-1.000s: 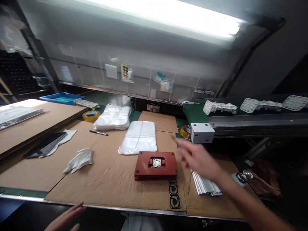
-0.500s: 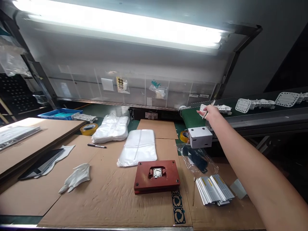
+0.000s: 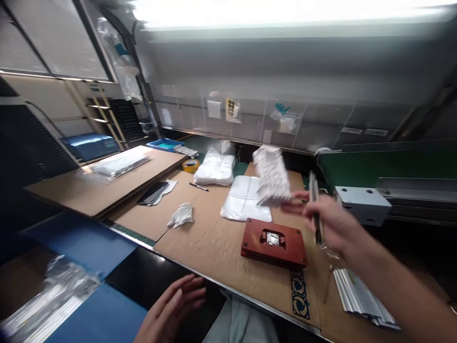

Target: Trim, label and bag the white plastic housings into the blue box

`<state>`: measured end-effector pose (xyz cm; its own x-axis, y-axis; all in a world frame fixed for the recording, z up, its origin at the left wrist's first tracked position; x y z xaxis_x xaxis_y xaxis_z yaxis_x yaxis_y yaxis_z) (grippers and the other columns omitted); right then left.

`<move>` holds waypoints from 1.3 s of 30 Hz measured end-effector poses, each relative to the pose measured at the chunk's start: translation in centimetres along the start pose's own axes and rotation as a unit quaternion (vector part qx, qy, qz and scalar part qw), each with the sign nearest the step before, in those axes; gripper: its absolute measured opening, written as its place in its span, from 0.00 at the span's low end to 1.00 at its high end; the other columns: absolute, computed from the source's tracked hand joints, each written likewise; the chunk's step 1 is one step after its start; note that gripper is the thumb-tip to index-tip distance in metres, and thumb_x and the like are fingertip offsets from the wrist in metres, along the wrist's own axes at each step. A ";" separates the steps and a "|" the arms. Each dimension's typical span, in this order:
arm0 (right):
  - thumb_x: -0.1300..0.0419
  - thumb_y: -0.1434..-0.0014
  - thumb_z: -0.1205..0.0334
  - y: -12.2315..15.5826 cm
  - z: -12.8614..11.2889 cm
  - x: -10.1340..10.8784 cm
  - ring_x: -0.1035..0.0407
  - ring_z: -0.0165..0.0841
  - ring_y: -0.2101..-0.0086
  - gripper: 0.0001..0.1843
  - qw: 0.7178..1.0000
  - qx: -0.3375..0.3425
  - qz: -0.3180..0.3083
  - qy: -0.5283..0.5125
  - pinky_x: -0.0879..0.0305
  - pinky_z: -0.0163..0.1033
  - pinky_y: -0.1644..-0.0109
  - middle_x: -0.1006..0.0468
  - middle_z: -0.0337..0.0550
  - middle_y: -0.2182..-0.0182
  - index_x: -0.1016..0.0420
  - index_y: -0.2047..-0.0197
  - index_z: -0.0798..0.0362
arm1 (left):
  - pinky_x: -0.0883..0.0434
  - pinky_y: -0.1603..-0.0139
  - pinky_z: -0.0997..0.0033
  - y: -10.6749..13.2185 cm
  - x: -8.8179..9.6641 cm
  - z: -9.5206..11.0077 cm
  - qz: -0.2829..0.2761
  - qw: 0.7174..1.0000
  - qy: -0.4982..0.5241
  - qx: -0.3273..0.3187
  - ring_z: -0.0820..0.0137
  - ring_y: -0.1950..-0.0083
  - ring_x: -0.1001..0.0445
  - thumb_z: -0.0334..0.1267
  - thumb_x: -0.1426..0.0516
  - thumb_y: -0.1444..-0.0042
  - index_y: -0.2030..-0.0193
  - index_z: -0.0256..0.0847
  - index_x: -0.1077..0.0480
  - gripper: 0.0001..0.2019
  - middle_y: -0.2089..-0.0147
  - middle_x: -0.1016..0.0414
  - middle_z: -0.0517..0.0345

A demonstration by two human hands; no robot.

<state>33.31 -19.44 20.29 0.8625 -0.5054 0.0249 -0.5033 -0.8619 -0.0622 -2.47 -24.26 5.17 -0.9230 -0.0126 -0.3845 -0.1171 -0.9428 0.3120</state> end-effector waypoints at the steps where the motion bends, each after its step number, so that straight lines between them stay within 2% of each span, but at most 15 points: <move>1: 0.40 0.55 0.77 2.8 1.7 -2.0 0.20 0.49 0.60 0.16 0.985 -0.104 -0.128 -0.045 0.48 0.28 0.84 0.17 0.59 0.58 0.22 0.62 0.57 | 0.30 0.38 0.50 -0.1 -0.5 0.5 -0.017 0.997 0.075 0.015 0.50 0.42 0.24 0.57 0.40 0.44 0.48 0.46 0.23 0.23 0.43 0.21 0.48; 2: 0.39 0.55 0.74 5.7 3.4 -3.8 0.20 0.48 0.59 0.16 0.956 -0.184 -0.213 -0.079 0.51 0.27 0.85 0.17 0.58 0.58 0.23 0.60 0.56 | 0.33 0.35 0.51 -0.2 -0.8 0.8 -0.037 0.988 0.149 0.036 0.51 0.38 0.27 0.61 0.44 0.42 0.45 0.45 0.25 0.27 0.40 0.24 0.46; 5: 0.42 0.54 0.70 13.4 7.8 -7.7 0.22 0.35 0.74 0.16 0.880 -0.318 -0.343 -0.081 0.58 0.26 0.86 0.16 0.53 0.64 0.25 0.59 0.55 | 0.36 0.34 0.49 0.4 -0.7 0.5 -0.082 0.950 0.286 0.092 0.50 0.38 0.27 0.68 0.52 0.41 0.37 0.37 0.31 0.39 0.37 0.26 0.39; 7: 0.43 0.55 0.70 16.9 10.1 -9.0 0.21 0.35 0.74 0.17 0.846 -0.353 -0.397 -0.052 0.55 0.26 0.85 0.16 0.49 0.64 0.25 0.59 0.55 | 0.33 0.38 0.46 1.5 0.0 -0.5 -0.108 0.933 0.315 0.138 0.48 0.45 0.23 0.70 0.55 0.42 0.38 0.28 0.32 0.45 0.43 0.23 0.30; 8: 0.43 0.54 0.69 18.1 11.1 -9.2 0.21 0.35 0.73 0.16 0.839 -0.355 -0.410 -0.039 0.51 0.27 0.83 0.17 0.48 0.64 0.24 0.59 0.55 | 0.31 0.41 0.46 2.2 0.5 -1.0 -0.118 0.925 0.325 0.158 0.48 0.48 0.21 0.71 0.56 0.42 0.39 0.24 0.31 0.47 0.47 0.22 0.28; 11: 0.40 0.48 0.63 19.7 13.7 -8.6 0.21 0.36 0.73 0.14 0.850 -0.333 -0.408 0.001 0.34 0.35 0.71 0.17 0.46 0.64 0.22 0.58 0.55 | 0.26 0.49 0.52 4.2 1.6 -2.6 -0.144 0.903 0.356 0.193 0.51 0.55 0.19 0.73 0.59 0.43 0.44 0.20 0.29 0.50 0.55 0.19 0.27; 13: 0.37 0.45 0.57 20.1 15.1 -7.8 0.24 0.34 0.76 0.15 0.866 -0.315 -0.388 0.017 0.31 0.40 0.64 0.17 0.46 0.65 0.22 0.56 0.56 | 0.26 0.52 0.56 5.3 1.9 -3.4 -0.155 0.889 0.382 0.200 0.52 0.55 0.19 0.74 0.60 0.44 0.44 0.23 0.28 0.50 0.54 0.20 0.31; 15: 0.35 0.44 0.50 20.8 16.3 -6.8 0.27 0.32 0.78 0.19 0.880 -0.315 -0.355 0.019 0.32 0.39 0.68 0.18 0.47 0.67 0.22 0.56 0.56 | 0.26 0.55 0.57 6.2 1.9 -4.0 -0.165 0.875 0.405 0.206 0.52 0.55 0.19 0.74 0.60 0.44 0.42 0.30 0.29 0.48 0.52 0.20 0.36; 17: 0.34 0.44 0.46 21.9 17.0 -5.9 0.31 0.30 0.79 0.23 0.889 -0.333 -0.313 0.013 0.39 0.35 0.76 0.19 0.47 0.67 0.23 0.55 0.56 | 0.26 0.57 0.56 6.8 1.7 -4.5 -0.175 0.866 0.418 0.214 0.50 0.55 0.20 0.75 0.60 0.45 0.39 0.37 0.30 0.46 0.51 0.21 0.41; 20: 0.32 0.44 0.46 23.6 17.4 -5.0 0.34 0.28 0.78 0.23 0.890 -0.372 -0.262 -0.001 0.49 0.31 0.81 0.21 0.46 0.67 0.24 0.53 0.54 | 0.28 0.56 0.54 7.5 1.2 -5.2 -0.188 0.857 0.416 0.240 0.49 0.56 0.20 0.76 0.61 0.46 0.37 0.38 0.32 0.48 0.53 0.21 0.41; 25: 0.31 0.43 0.50 25.1 17.4 -4.3 0.36 0.26 0.77 0.21 0.894 -0.394 -0.212 -0.007 0.50 0.29 0.80 0.22 0.45 0.67 0.25 0.51 0.54 | 0.29 0.55 0.51 8.3 0.0 -5.6 -0.207 0.831 0.426 0.293 0.48 0.58 0.20 0.76 0.64 0.47 0.36 0.40 0.33 0.49 0.55 0.22 0.40; 29: 0.32 0.42 0.53 25.2 17.5 -3.9 0.36 0.26 0.77 0.19 0.894 -0.403 -0.193 -0.009 0.50 0.29 0.80 0.23 0.43 0.68 0.25 0.52 0.54 | 0.29 0.58 0.54 8.4 -0.8 -5.7 -0.210 0.819 0.441 0.300 0.53 0.62 0.21 0.74 0.67 0.44 0.36 0.44 0.34 0.46 0.56 0.23 0.42; 34: 0.32 0.42 0.53 25.1 17.6 -3.4 0.36 0.26 0.76 0.17 0.897 -0.403 -0.182 -0.008 0.51 0.29 0.81 0.22 0.42 0.68 0.25 0.53 0.53 | 0.30 0.57 0.53 8.4 -0.8 -6.0 -0.204 0.808 0.447 0.326 0.53 0.61 0.22 0.77 0.63 0.48 0.37 0.43 0.32 0.48 0.55 0.23 0.42; 37: 0.33 0.41 0.53 25.1 17.8 -3.2 0.36 0.26 0.75 0.19 0.899 -0.400 -0.180 0.009 0.49 0.29 0.80 0.22 0.42 0.66 0.26 0.50 0.53 | 0.30 0.57 0.52 8.3 -0.7 -6.0 -0.203 0.806 0.448 0.330 0.52 0.60 0.22 0.76 0.65 0.47 0.36 0.44 0.33 0.47 0.55 0.23 0.42; 39: 0.34 0.40 0.53 25.2 18.0 -3.0 0.36 0.26 0.74 0.23 0.900 -0.392 -0.187 0.027 0.47 0.29 0.79 0.22 0.41 0.64 0.29 0.45 0.51 | 0.30 0.57 0.52 8.3 -0.8 -5.9 -0.203 0.810 0.447 0.320 0.53 0.61 0.22 0.75 0.65 0.46 0.37 0.44 0.33 0.47 0.56 0.23 0.42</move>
<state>19.02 -38.88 0.72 0.9863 -0.1566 -0.0518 -0.0792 -0.7253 0.6839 -0.58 -34.02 2.91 -0.1600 -0.2496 -0.9550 -0.7746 -0.5680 0.2782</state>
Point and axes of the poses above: each hand's wrist, its own y-axis away from the middle knuckle, its own x-axis out of the back of the hand, z = x × y, the point moved 1 cm from there along -y, towards the middle knuckle
